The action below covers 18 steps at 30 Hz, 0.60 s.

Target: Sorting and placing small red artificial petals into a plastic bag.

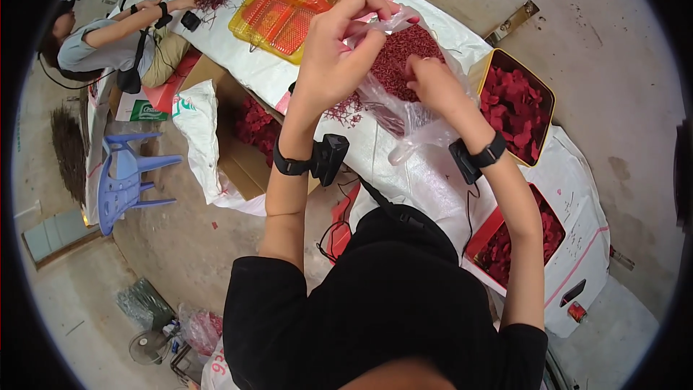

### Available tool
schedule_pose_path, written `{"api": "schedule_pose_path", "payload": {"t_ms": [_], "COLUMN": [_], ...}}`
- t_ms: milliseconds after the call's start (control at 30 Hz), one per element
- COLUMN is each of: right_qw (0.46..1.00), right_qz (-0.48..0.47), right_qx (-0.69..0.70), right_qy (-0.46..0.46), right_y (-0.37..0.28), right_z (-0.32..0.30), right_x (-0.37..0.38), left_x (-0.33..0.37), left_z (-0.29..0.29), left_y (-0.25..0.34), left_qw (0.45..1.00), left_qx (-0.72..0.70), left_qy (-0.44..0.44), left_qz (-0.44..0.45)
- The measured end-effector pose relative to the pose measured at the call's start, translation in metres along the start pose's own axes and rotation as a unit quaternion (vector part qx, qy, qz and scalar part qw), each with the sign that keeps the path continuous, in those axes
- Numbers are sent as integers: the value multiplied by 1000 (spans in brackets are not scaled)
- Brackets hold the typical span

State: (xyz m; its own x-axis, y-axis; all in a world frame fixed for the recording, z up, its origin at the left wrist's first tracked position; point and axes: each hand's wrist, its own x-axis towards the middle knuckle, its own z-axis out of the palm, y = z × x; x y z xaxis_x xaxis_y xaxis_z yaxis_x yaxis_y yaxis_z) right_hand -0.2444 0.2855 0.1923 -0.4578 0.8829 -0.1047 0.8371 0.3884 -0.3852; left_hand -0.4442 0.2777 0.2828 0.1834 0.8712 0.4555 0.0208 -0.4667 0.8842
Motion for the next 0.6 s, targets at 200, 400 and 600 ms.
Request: {"api": "schedule_pose_path", "payload": {"t_ms": [200,400,600], "right_qw": [990,969,950], "right_qz": [7,-90,-107], "right_qx": [90,160,250], "right_qy": [104,-168,-156], "right_y": [-18,-38,-34], "right_z": [-16,-16,-21], "right_x": [-13,-53,-62], "left_x": [-18,-30,-38], "left_z": [-9,-15,-14], "left_y": [-2,-16,-26], "left_qw": [998,998,991], "left_qx": [60,62,130], "left_qy": [3,22,28], "left_qz": [-34,-22,15]}}
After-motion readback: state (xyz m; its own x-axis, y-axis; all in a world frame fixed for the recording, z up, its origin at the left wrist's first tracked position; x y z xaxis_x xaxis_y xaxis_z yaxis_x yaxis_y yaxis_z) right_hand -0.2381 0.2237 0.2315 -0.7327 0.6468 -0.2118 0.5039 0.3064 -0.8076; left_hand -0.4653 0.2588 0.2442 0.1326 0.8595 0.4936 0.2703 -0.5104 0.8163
